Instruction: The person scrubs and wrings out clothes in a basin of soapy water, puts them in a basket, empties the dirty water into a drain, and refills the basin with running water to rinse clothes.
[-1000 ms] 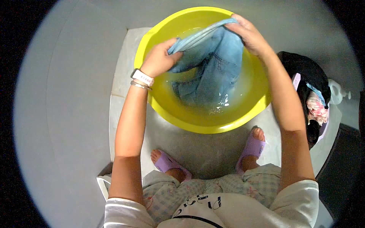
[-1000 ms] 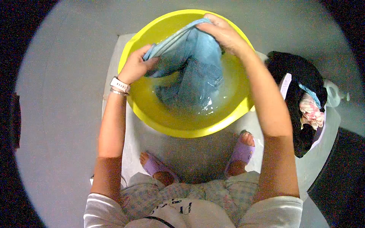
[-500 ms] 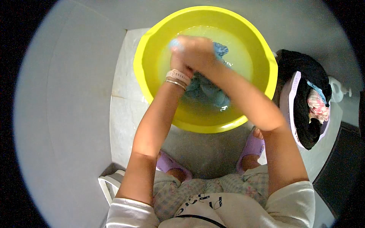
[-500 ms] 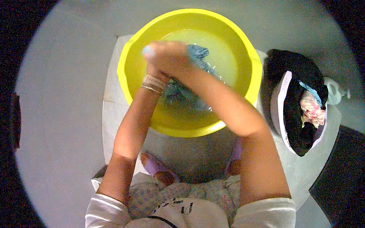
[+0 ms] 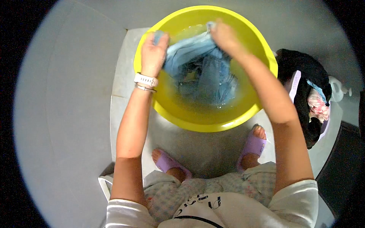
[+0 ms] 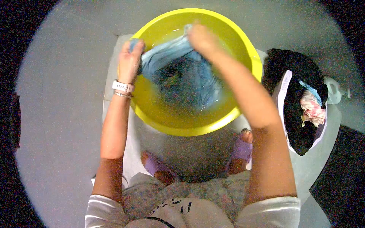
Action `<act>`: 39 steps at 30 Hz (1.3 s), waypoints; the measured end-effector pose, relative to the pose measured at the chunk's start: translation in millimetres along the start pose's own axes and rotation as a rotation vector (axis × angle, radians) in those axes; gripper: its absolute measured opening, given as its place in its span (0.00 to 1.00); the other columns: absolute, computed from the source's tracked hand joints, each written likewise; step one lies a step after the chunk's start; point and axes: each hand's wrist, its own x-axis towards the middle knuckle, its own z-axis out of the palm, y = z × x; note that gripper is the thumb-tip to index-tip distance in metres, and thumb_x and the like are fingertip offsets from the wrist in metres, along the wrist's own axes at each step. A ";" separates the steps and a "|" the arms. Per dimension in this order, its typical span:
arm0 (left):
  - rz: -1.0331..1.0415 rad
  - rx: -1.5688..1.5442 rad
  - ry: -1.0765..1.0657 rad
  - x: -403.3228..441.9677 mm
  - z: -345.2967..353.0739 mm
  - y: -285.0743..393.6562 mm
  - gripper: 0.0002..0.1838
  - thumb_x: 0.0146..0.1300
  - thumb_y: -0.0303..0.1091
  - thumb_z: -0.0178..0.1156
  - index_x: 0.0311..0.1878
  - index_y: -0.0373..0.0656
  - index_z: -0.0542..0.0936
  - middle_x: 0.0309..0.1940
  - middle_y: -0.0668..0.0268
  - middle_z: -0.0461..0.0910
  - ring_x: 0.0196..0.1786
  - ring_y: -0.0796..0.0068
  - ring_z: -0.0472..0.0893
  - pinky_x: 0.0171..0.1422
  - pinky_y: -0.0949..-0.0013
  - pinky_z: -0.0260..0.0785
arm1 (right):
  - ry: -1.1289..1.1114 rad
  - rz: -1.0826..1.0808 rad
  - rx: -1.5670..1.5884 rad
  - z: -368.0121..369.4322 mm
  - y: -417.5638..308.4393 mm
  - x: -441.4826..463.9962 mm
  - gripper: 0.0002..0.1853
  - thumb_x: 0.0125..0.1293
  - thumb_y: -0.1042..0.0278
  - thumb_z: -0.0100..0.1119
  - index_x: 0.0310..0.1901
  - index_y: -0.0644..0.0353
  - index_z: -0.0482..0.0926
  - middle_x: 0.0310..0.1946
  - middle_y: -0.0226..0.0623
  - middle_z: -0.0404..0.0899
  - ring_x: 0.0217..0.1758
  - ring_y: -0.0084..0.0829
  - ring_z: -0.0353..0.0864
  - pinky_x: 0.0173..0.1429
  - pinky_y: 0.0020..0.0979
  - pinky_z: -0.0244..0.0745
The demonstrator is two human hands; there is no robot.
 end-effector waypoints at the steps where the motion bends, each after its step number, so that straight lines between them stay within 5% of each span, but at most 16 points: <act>1: 0.070 0.092 0.078 4.1 -11.4 2.2 0.12 0.54 0.38 0.57 0.33 0.39 0.72 0.23 0.69 0.74 0.26 0.77 0.70 0.31 0.73 0.64 | 0.013 0.051 0.021 -5.8 12.5 5.5 0.17 0.58 0.59 0.45 0.41 0.65 0.69 0.34 0.52 0.75 0.41 0.49 0.74 0.47 0.41 0.67; 4: 0.225 0.231 0.229 20.0 -34.8 -1.0 0.11 0.54 0.36 0.58 0.31 0.38 0.70 0.22 0.70 0.73 0.26 0.79 0.69 0.31 0.75 0.63 | -0.010 -0.018 0.110 -18.6 35.0 3.5 0.18 0.59 0.61 0.44 0.45 0.66 0.68 0.38 0.52 0.74 0.44 0.46 0.73 0.51 0.38 0.66; 7: 0.296 -0.037 0.188 27.7 -40.2 9.4 0.11 0.56 0.36 0.57 0.33 0.38 0.69 0.25 0.70 0.73 0.27 0.81 0.69 0.31 0.76 0.63 | -0.190 -0.230 0.694 -13.6 0.2 -14.2 0.24 0.57 0.58 0.49 0.54 0.59 0.62 0.45 0.48 0.72 0.50 0.41 0.71 0.55 0.34 0.64; 10: 0.292 -0.315 0.113 19.4 -35.2 42.4 0.15 0.56 0.38 0.57 0.41 0.38 0.69 0.31 0.70 0.72 0.33 0.80 0.71 0.37 0.77 0.64 | -0.028 -0.551 0.043 23.0 -23.0 -38.7 0.31 0.54 0.56 0.55 0.58 0.59 0.58 0.46 0.44 0.73 0.48 0.36 0.73 0.53 0.32 0.64; 12: 0.241 -0.349 0.083 15.7 -33.6 49.1 0.17 0.57 0.39 0.56 0.45 0.39 0.70 0.34 0.69 0.72 0.34 0.80 0.70 0.38 0.77 0.64 | -0.366 -0.570 0.052 24.3 -26.9 -38.6 0.33 0.53 0.55 0.58 0.57 0.62 0.60 0.47 0.43 0.73 0.46 0.32 0.73 0.53 0.30 0.64; 14: 0.379 -0.003 -0.075 19.1 -42.8 30.8 0.27 0.50 0.43 0.63 0.47 0.34 0.68 0.36 0.61 0.73 0.39 0.72 0.73 0.45 0.72 0.66 | -0.500 -0.420 0.344 12.1 -21.9 -32.8 0.30 0.52 0.57 0.59 0.54 0.64 0.63 0.45 0.41 0.74 0.44 0.27 0.73 0.52 0.28 0.65; 16: 0.537 0.663 -0.038 14.6 -40.5 10.3 0.29 0.46 0.45 0.64 0.46 0.34 0.70 0.39 0.56 0.74 0.42 0.65 0.74 0.47 0.66 0.65 | -0.576 -0.307 0.597 -10.6 -14.1 -25.4 0.27 0.52 0.60 0.59 0.51 0.65 0.67 0.44 0.38 0.74 0.42 0.25 0.73 0.51 0.26 0.65; 18: 0.450 0.689 -0.414 5.5 -34.0 1.2 0.27 0.45 0.45 0.65 0.43 0.34 0.72 0.38 0.56 0.74 0.45 0.63 0.73 0.49 0.63 0.65 | -0.579 -0.241 0.815 -32.3 -9.7 -21.6 0.23 0.52 0.62 0.59 0.49 0.65 0.69 0.44 0.36 0.74 0.41 0.23 0.73 0.50 0.25 0.66; 21: 0.046 0.227 -0.602 8.6 -18.2 -10.5 0.20 0.48 0.39 0.62 0.41 0.34 0.73 0.39 0.61 0.76 0.41 0.70 0.75 0.45 0.70 0.67 | -0.483 -0.220 1.022 -25.5 -3.5 -15.5 0.21 0.53 0.66 0.58 0.48 0.64 0.69 0.41 0.34 0.73 0.40 0.22 0.73 0.46 0.24 0.68; 24: -0.260 -0.515 -0.495 7.8 -3.4 -24.3 0.17 0.52 0.31 0.58 0.45 0.38 0.70 0.41 0.62 0.75 0.38 0.71 0.76 0.42 0.71 0.69 | -0.401 0.149 1.384 -7.3 -1.6 -16.5 0.18 0.54 0.70 0.56 0.46 0.64 0.69 0.41 0.35 0.72 0.39 0.23 0.73 0.42 0.23 0.69; 25: -0.356 -0.693 -0.468 9.1 1.2 -28.6 0.17 0.51 0.30 0.57 0.46 0.39 0.70 0.41 0.62 0.74 0.39 0.70 0.76 0.43 0.69 0.69 | -0.260 0.214 1.258 4.0 -3.2 -12.0 0.16 0.52 0.75 0.54 0.45 0.63 0.68 0.37 0.36 0.73 0.37 0.24 0.73 0.39 0.24 0.70; 28: -0.580 -1.035 -0.319 13.5 22.2 -55.2 0.13 0.56 0.31 0.50 0.45 0.41 0.69 0.41 0.60 0.73 0.43 0.64 0.73 0.46 0.59 0.68 | 0.149 -0.027 0.666 33.6 -10.7 0.1 0.17 0.49 0.78 0.52 0.44 0.58 0.70 0.32 0.37 0.74 0.35 0.23 0.73 0.39 0.26 0.71; 31: -0.860 -1.408 -0.281 12.2 26.5 -57.0 0.12 0.60 0.35 0.38 0.43 0.43 0.69 0.39 0.60 0.73 0.41 0.62 0.73 0.47 0.58 0.67 | 0.262 -0.261 0.494 26.4 -54.6 -24.3 0.14 0.45 0.68 0.54 0.38 0.55 0.72 0.30 0.47 0.75 0.35 0.46 0.76 0.40 0.39 0.72; 34: -0.208 -1.139 -0.321 21.8 55.5 -116.2 0.13 0.62 0.37 0.36 0.43 0.46 0.69 0.39 0.61 0.73 0.41 0.65 0.73 0.48 0.63 0.66 | 0.299 -0.394 0.361 27.4 -91.6 -54.7 0.10 0.46 0.62 0.54 0.30 0.55 0.73 0.22 0.44 0.75 0.27 0.43 0.77 0.32 0.41 0.72; 36: -0.167 -1.111 -0.334 5.5 69.5 -99.8 0.14 0.63 0.40 0.35 0.39 0.47 0.71 0.36 0.66 0.73 0.40 0.70 0.71 0.47 0.63 0.64 | 0.389 -0.322 0.223 41.2 -93.5 -49.7 0.09 0.47 0.60 0.53 0.26 0.55 0.72 0.17 0.42 0.73 0.23 0.42 0.75 0.27 0.40 0.71; 39: -0.494 -1.121 -0.216 4.7 80.1 -95.6 0.12 0.61 0.42 0.40 0.37 0.48 0.71 0.31 0.69 0.73 0.36 0.69 0.71 0.42 0.62 0.65 | 0.362 -0.377 0.047 47.1 -70.1 -29.9 0.10 0.53 0.59 0.49 0.25 0.56 0.72 0.17 0.43 0.72 0.22 0.44 0.74 0.28 0.43 0.69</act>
